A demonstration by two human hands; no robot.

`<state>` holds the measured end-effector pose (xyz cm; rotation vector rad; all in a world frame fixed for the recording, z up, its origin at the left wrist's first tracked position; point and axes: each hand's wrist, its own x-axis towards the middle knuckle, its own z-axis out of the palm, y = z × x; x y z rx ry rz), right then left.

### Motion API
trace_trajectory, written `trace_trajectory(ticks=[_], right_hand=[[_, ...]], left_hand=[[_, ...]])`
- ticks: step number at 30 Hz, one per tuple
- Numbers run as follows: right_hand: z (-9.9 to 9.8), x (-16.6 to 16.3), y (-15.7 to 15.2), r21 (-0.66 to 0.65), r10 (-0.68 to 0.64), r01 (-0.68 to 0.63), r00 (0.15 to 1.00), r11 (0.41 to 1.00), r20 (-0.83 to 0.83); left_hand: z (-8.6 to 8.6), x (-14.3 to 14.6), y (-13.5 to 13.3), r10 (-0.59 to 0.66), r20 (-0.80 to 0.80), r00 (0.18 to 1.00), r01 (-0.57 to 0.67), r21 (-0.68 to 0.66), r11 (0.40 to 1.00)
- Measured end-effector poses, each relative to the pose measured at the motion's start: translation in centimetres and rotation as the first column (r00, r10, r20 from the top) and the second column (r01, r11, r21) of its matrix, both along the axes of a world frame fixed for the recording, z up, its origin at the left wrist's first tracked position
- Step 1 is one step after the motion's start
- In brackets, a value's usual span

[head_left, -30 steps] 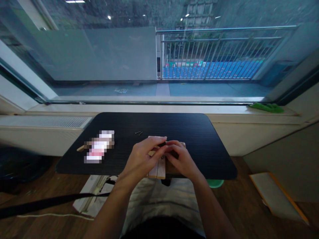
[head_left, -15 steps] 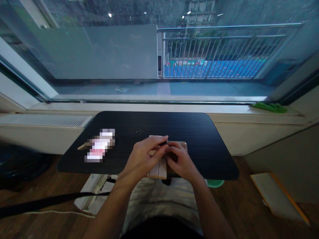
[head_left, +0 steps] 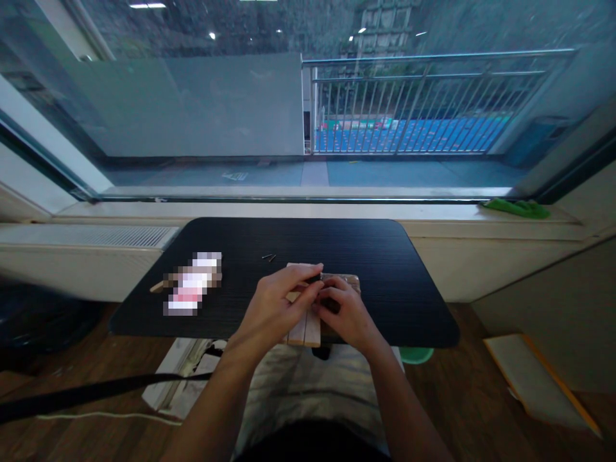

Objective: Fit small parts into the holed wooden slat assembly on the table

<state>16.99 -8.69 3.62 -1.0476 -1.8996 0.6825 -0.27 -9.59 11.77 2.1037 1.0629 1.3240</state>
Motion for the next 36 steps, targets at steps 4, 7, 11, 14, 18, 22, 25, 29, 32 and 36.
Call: trace_trajectory(ticks=[4,7,11,14,18,22,25,29,32,36], right_hand=[[0.09,-0.05,-0.06,-0.017,-0.013,0.013,1.0,1.0,0.013],[-0.02,-0.1,-0.03,-0.013,-0.02,0.02,1.0,1.0,0.021],[-0.15,-0.22,0.03,0.015,-0.036,0.035,0.999,0.999,0.03],[-0.1,-0.31,0.03,0.013,-0.04,0.04,0.999,0.999,0.034],[0.0,-0.37,0.02,0.002,-0.037,0.037,0.999,0.999,0.032],[0.02,-0.43,0.0,0.024,-0.049,0.049,0.999,0.999,0.021],[0.0,-0.43,0.02,0.027,-0.048,0.048,0.999,0.998,0.021],[0.07,-0.32,0.05,0.006,-0.036,0.036,0.999,0.999,0.029],[0.25,-0.22,0.02,-0.017,-0.016,0.016,1.0,1.0,0.021],[0.47,-0.15,-0.04,-0.033,-0.012,0.009,0.997,0.999,-0.075]], left_hand=[[0.07,-0.05,-0.04,-0.005,-0.015,1.0,0.005,-0.004,1.0],[0.05,-0.06,0.01,0.004,-0.032,0.999,-0.003,0.021,1.0],[-0.07,-0.02,0.2,0.027,-0.027,0.999,-0.025,0.071,0.997],[-0.15,0.05,0.38,0.023,0.004,1.0,-0.024,0.12,0.992],[-0.18,0.16,0.5,0.037,0.001,0.999,-0.037,0.147,0.988],[-0.18,0.11,0.46,0.061,-0.031,0.998,-0.055,0.165,0.985],[-0.3,-0.07,0.46,0.087,-0.068,0.994,-0.075,0.166,0.983],[-0.44,-0.3,0.46,0.105,-0.099,0.99,-0.087,0.176,0.981],[-0.4,-0.37,0.38,0.112,-0.114,0.987,-0.092,0.175,0.98],[-0.27,-0.32,0.28,0.109,-0.126,0.986,-0.085,0.182,0.98]])
